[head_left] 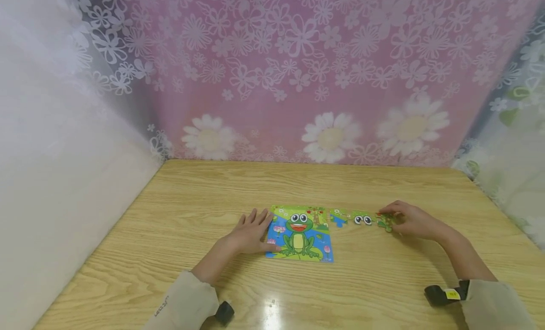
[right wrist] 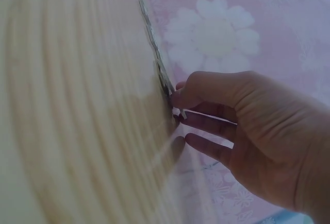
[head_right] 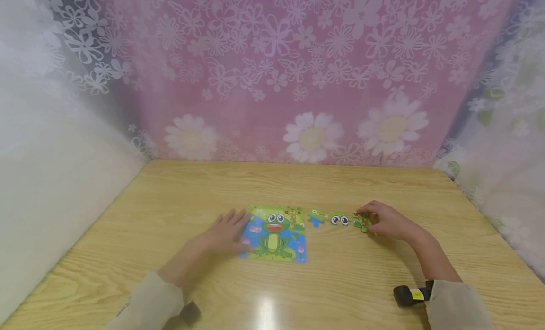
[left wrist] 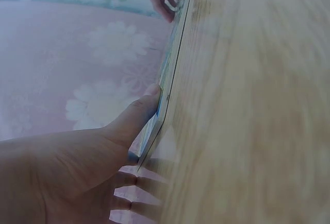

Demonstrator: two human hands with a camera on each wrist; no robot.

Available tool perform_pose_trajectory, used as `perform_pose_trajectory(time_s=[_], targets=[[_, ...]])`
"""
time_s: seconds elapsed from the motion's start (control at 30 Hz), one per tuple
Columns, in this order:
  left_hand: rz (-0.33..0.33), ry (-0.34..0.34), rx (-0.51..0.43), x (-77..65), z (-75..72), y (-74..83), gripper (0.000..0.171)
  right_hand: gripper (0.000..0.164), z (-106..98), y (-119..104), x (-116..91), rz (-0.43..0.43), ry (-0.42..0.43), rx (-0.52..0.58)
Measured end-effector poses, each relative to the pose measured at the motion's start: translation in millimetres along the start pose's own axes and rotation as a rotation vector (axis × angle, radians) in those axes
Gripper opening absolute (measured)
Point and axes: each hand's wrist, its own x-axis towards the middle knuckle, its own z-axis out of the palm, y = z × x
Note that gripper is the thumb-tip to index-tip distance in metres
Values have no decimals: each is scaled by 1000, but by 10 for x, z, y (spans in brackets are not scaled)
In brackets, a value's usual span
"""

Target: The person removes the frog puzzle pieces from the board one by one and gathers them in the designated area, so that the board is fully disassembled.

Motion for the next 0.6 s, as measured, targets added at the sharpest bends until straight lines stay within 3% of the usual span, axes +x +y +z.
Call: perform_pose_trajectory(time_s=[0.6], targets=[[5, 3, 19, 0, 10, -11, 93, 43, 30, 42, -11, -9, -11, 63]])
